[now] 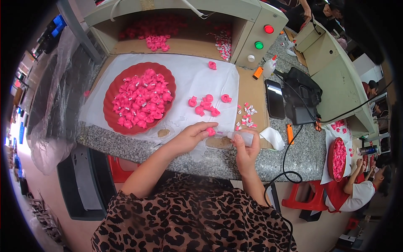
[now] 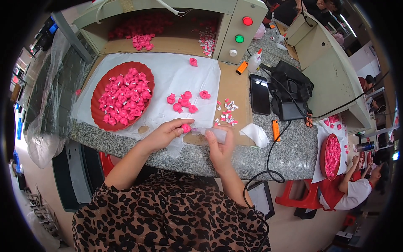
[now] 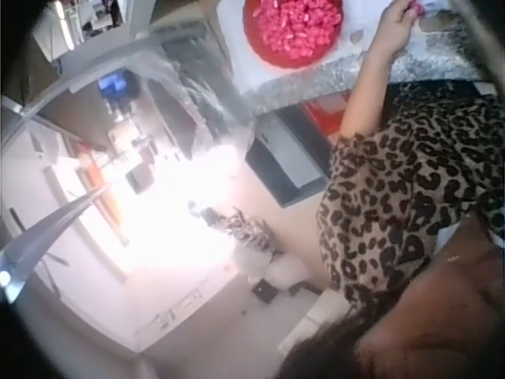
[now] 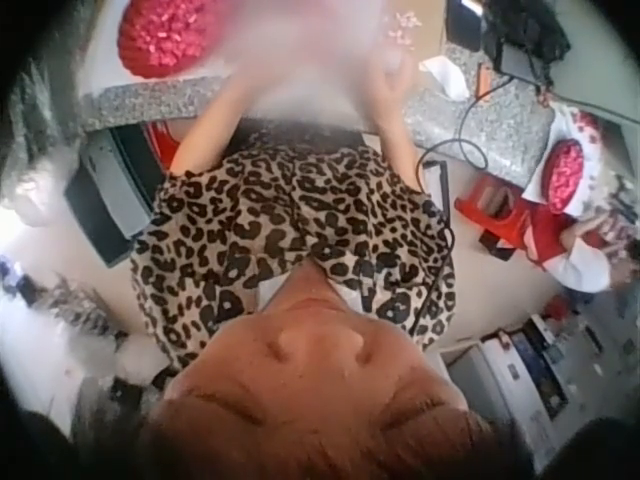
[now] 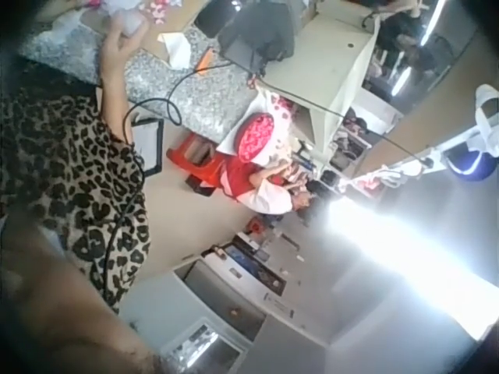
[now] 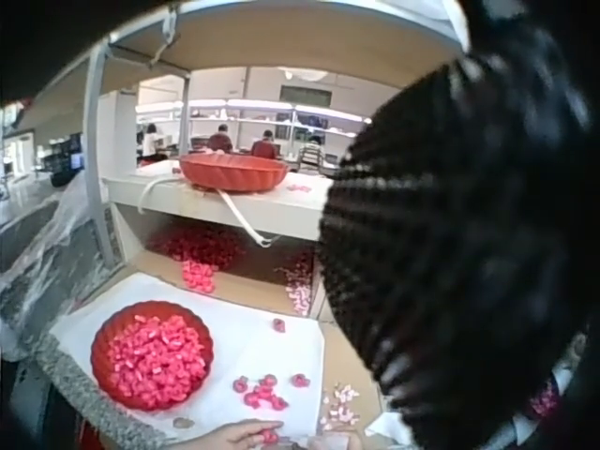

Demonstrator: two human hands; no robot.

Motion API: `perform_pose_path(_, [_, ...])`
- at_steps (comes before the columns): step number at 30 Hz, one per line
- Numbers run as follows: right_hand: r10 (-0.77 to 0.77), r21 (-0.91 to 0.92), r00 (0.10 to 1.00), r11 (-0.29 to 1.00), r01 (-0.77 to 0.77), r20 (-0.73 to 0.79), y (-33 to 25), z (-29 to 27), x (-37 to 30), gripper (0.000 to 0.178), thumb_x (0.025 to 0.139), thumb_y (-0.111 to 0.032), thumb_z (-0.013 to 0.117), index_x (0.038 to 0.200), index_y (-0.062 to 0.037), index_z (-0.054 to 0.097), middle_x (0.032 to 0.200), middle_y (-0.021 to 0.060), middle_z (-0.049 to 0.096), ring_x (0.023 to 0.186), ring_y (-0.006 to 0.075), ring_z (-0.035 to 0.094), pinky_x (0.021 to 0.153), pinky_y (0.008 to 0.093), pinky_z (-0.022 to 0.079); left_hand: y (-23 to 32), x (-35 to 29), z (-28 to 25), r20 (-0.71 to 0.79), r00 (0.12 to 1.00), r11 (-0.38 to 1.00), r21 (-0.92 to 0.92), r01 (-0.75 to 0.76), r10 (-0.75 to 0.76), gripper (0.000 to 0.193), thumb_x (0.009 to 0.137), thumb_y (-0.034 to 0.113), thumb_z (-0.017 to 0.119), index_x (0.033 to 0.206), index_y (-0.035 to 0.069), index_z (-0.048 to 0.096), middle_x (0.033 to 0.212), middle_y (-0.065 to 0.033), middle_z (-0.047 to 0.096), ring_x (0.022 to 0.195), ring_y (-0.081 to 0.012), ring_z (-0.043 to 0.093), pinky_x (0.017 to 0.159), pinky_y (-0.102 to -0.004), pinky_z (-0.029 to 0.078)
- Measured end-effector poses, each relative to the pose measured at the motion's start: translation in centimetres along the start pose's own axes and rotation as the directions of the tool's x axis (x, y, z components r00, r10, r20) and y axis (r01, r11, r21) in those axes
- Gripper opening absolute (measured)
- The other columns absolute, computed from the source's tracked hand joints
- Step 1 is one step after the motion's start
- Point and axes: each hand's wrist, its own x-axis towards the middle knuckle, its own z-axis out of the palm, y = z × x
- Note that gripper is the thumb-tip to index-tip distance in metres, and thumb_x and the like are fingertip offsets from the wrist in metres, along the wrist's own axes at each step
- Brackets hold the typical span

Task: The person glues small pink plastic parts together using a glue bottle at a factory workbench.

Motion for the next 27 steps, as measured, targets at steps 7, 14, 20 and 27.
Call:
perform_pose_path(7, [-0.041, -0.056, 0.999, 0.998, 0.040, -0.008, 0.2, -0.2, -0.2, 0.017, 0.080, -0.005, 0.054, 0.091, 0.0013, 0.043, 0.087, 0.0069, 0.042, 0.073, 0.0115, 0.048, 0.064, 0.0208, 0.041, 0.0, -0.1, 0.2, -0.033, 0.999, 0.998, 0.061, -0.035, 0.037, 0.032, 0.085, 0.009, 0.043, 0.116, 0.003, 0.045, 0.111, -0.0119, 0.050, 0.105, -0.0192, 0.045, 0.090, -0.0285, 0.033])
perform_pose_path(14, [-0.037, -0.068, 0.999, 0.997, 0.034, -0.040, -0.4, 0.3, -0.2, 0.016, 0.079, -0.006, 0.056, 0.088, 0.0017, 0.045, 0.084, 0.0075, 0.044, 0.073, 0.0119, 0.045, 0.064, 0.0211, 0.038, 0.2, -0.1, 0.3, -0.052, 0.998, 0.996, 0.089, -0.031, 0.035, 0.031, 0.085, 0.011, 0.043, 0.115, 0.003, 0.046, 0.109, -0.0122, 0.050, 0.104, -0.0195, 0.046, 0.089, -0.0285, 0.034])
perform_pose_path(20, [-0.097, -0.149, 0.995, 0.985, 0.091, -0.035, 0.3, -0.1, -0.2, 0.018, 0.078, -0.007, 0.057, 0.089, 0.0021, 0.045, 0.084, 0.0082, 0.045, 0.073, 0.0126, 0.045, 0.065, 0.0221, 0.038, 0.4, -0.2, 0.5, -0.072, 0.997, 0.998, 0.068, -0.011, 0.016, 0.031, 0.085, 0.011, 0.043, 0.115, 0.003, 0.046, 0.109, -0.0116, 0.050, 0.103, -0.0188, 0.046, 0.088, -0.0284, 0.035])
perform_pose_path(27, [-0.091, -0.125, 0.995, 0.988, 0.086, -0.039, 0.5, -0.1, -0.4, 0.018, 0.078, -0.007, 0.057, 0.089, 0.0018, 0.045, 0.084, 0.0079, 0.044, 0.073, 0.0124, 0.045, 0.065, 0.0223, 0.038, 0.3, -0.2, 0.5, -0.079, 0.997, 0.998, 0.060, -0.020, 0.025, 0.031, 0.085, 0.012, 0.043, 0.115, 0.003, 0.046, 0.108, -0.0113, 0.050, 0.102, -0.0186, 0.046, 0.087, -0.0282, 0.035])
